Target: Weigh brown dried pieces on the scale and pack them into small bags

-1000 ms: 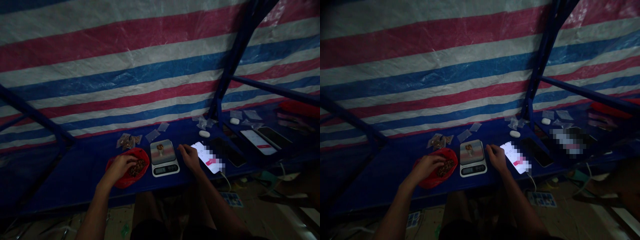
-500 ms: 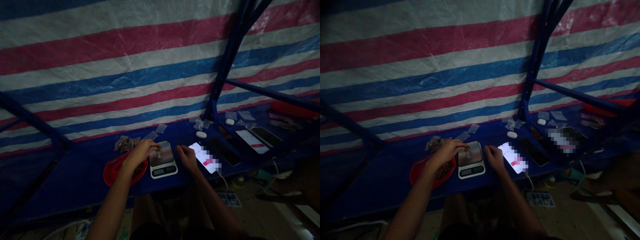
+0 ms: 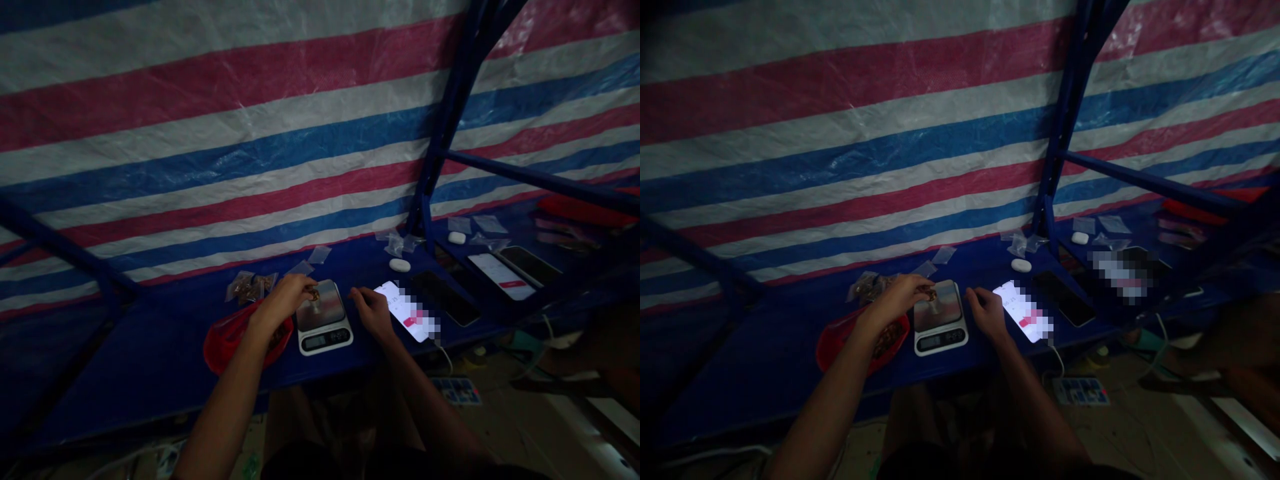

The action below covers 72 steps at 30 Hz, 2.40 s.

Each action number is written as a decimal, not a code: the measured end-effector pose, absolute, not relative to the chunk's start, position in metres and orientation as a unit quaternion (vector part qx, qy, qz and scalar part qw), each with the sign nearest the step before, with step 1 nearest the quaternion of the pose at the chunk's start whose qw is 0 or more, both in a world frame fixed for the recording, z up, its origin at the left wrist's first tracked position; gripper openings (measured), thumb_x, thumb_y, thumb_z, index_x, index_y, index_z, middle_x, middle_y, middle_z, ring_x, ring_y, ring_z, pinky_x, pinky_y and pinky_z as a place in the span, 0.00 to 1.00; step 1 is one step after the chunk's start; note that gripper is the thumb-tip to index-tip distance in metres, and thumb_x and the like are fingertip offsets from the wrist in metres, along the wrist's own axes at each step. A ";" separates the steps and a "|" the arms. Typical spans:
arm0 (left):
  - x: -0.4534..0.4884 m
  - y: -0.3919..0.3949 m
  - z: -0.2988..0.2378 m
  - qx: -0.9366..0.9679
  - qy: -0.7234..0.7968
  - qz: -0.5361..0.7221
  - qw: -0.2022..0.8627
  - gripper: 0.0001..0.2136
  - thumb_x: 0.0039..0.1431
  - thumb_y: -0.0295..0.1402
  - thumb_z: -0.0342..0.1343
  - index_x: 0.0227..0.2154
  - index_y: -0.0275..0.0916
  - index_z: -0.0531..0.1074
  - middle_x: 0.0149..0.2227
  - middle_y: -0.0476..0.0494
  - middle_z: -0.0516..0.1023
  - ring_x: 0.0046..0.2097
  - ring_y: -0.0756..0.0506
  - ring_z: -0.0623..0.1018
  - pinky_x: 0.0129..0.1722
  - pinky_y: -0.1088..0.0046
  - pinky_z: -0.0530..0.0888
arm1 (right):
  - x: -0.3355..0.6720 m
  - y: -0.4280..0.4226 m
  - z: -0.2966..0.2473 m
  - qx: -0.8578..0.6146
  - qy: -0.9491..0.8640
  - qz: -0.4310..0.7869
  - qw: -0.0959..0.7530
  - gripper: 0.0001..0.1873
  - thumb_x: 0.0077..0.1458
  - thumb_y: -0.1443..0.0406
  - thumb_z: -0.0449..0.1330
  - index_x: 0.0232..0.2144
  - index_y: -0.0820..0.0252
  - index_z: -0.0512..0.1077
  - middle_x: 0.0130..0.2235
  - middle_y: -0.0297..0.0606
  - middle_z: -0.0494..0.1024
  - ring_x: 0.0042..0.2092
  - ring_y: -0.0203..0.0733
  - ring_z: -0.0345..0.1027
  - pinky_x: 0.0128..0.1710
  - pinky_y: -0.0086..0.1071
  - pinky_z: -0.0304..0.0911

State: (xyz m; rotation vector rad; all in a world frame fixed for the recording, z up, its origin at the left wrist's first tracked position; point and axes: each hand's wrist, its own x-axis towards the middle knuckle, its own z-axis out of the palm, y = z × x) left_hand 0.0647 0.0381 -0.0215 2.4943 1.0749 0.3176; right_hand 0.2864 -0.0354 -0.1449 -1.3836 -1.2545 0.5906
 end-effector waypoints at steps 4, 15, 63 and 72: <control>0.066 0.037 -0.020 0.892 0.381 0.123 0.211 0.15 0.59 0.25 0.60 0.46 0.43 0.83 0.44 0.41 0.85 0.46 0.40 0.83 0.47 0.68 0.74 | 0.286 -0.035 -0.144 -0.592 -0.529 0.250 0.555 0.25 0.64 0.50 0.56 0.26 0.61 0.77 0.21 0.33 0.71 0.25 0.38 0.61 0.26 0.32 0.52; 0.066 0.030 -0.023 0.895 0.373 0.123 0.212 0.14 0.66 0.27 0.54 0.48 0.43 0.81 0.44 0.43 0.86 0.47 0.42 0.83 0.48 0.67 0.75 | 0.284 -0.037 -0.139 -0.586 -0.522 0.260 0.562 0.24 0.63 0.50 0.57 0.26 0.62 0.78 0.21 0.32 0.70 0.25 0.36 0.60 0.26 0.31 0.51; 0.045 0.045 -0.059 0.833 0.402 0.255 0.281 0.12 0.67 0.34 0.54 0.47 0.42 0.80 0.47 0.44 0.85 0.49 0.42 0.83 0.51 0.66 0.76 | 0.253 -0.005 -0.092 -0.452 -0.793 0.152 0.380 0.07 0.58 0.71 0.66 0.38 0.56 0.80 0.38 0.37 0.79 0.41 0.43 0.71 0.48 0.37 0.64; 0.044 0.044 -0.059 0.838 0.402 0.250 0.271 0.11 0.65 0.31 0.55 0.46 0.41 0.80 0.46 0.43 0.85 0.48 0.42 0.83 0.51 0.66 0.76 | 0.253 -0.007 -0.092 -0.457 -0.786 0.173 0.379 0.06 0.59 0.69 0.66 0.39 0.56 0.81 0.38 0.38 0.79 0.41 0.43 0.71 0.45 0.35 0.64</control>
